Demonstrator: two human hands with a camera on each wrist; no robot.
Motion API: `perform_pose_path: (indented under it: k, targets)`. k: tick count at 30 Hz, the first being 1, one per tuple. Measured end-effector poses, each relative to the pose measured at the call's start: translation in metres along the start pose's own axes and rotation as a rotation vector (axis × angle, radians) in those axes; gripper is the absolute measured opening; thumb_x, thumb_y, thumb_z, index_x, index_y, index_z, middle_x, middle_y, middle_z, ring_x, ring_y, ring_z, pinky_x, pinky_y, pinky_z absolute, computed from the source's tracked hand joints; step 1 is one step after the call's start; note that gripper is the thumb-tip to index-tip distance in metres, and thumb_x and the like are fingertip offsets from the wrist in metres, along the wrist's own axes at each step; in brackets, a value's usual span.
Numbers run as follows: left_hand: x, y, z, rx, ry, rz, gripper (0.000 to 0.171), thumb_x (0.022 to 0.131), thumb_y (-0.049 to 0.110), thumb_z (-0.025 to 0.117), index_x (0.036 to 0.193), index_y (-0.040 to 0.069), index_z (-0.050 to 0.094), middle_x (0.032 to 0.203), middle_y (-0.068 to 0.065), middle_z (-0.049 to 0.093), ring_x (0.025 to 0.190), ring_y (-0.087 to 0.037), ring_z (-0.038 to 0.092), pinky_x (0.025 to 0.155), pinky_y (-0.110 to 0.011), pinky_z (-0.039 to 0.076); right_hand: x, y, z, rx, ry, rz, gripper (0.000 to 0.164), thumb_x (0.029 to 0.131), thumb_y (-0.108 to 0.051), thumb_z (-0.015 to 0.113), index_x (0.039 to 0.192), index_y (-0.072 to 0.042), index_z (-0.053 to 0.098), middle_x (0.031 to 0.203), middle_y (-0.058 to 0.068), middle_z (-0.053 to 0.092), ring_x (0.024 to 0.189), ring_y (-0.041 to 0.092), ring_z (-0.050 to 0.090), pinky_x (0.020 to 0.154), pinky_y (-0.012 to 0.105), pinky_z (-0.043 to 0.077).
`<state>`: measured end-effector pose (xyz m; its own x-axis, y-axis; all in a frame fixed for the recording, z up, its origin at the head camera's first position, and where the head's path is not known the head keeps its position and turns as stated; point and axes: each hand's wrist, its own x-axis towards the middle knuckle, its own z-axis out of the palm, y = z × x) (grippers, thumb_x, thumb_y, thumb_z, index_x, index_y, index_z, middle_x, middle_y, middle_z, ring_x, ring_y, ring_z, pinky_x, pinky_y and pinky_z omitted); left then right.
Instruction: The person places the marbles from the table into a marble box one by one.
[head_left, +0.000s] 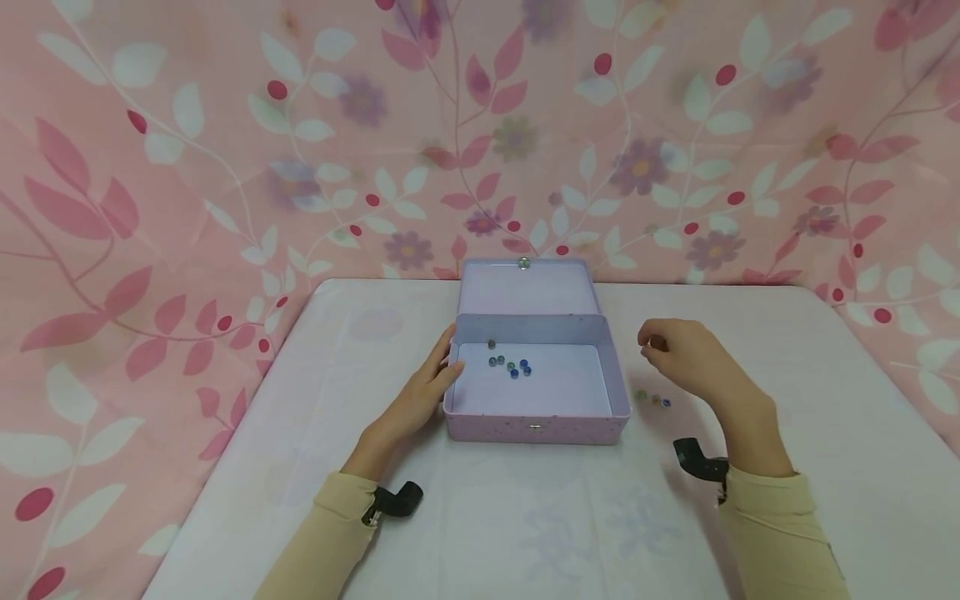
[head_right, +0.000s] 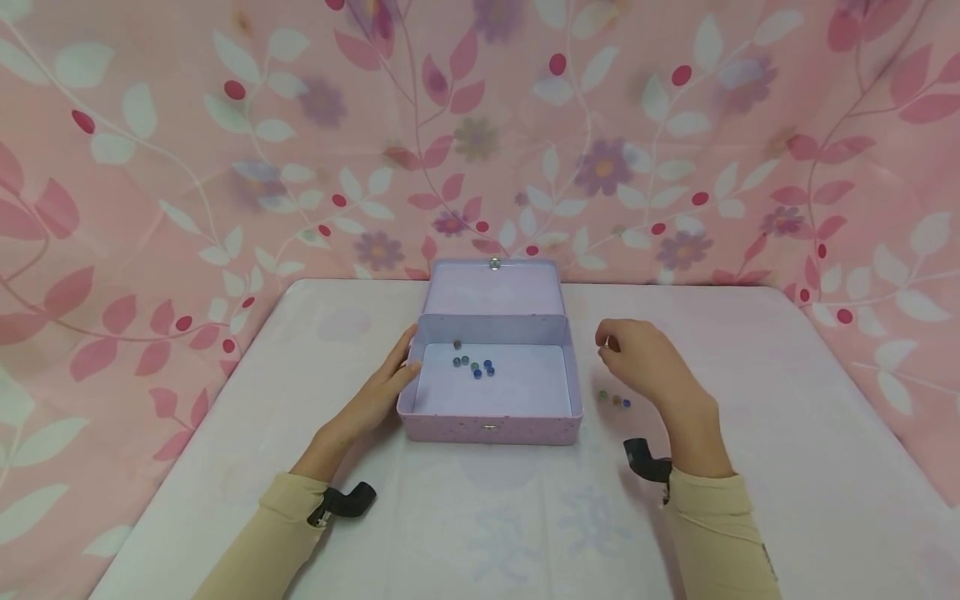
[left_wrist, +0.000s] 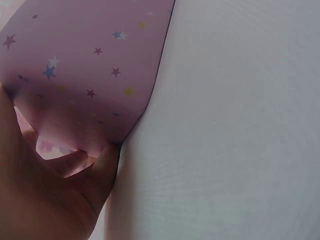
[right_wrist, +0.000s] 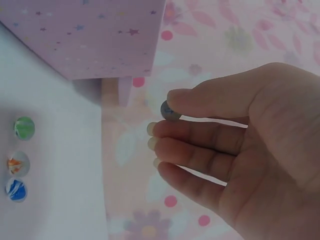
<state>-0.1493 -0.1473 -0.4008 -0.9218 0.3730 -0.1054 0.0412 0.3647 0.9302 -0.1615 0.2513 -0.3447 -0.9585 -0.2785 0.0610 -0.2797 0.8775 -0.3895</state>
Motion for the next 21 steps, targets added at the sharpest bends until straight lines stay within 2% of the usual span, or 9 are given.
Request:
perform_pose_path:
  k: [8,16,21]
  targets:
    - [-0.001,0.0,0.0,-0.019,-0.005,-0.007,0.067,0.106,0.041,0.043,0.16,0.039,0.003,0.169,-0.008,0.008,0.156,-0.03,0.013,0.119,-0.059,0.025,0.001,-0.018,0.007,0.009,0.063,-0.073,0.014,0.092,-0.006,0.062,0.103,-0.004,0.07,0.086,0.007,0.068,0.079,0.022,0.059,0.074,0.042,0.051]
    - [-0.001,0.001,0.001,-0.007,0.008,-0.008,0.066,0.106,0.04,0.042,0.16,0.038,0.004,0.169,-0.007,0.009,0.155,-0.031,0.014,0.119,-0.059,0.025,0.002,-0.038,0.024,-0.002,0.082,-0.163,0.011,0.09,-0.002,0.064,0.097,-0.008,0.07,0.086,0.002,0.067,0.079,0.018,0.057,0.073,0.037,0.05]
    - [-0.002,0.004,0.001,0.005,0.002,-0.004,0.065,0.106,0.04,0.042,0.159,0.04,0.003,0.169,-0.006,0.008,0.155,-0.031,0.014,0.12,-0.059,0.023,0.002,-0.044,0.031,-0.044,0.082,-0.175,0.011,0.089,-0.002,0.065,0.097,-0.006,0.07,0.09,0.005,0.069,0.085,0.021,0.059,0.076,0.039,0.053]
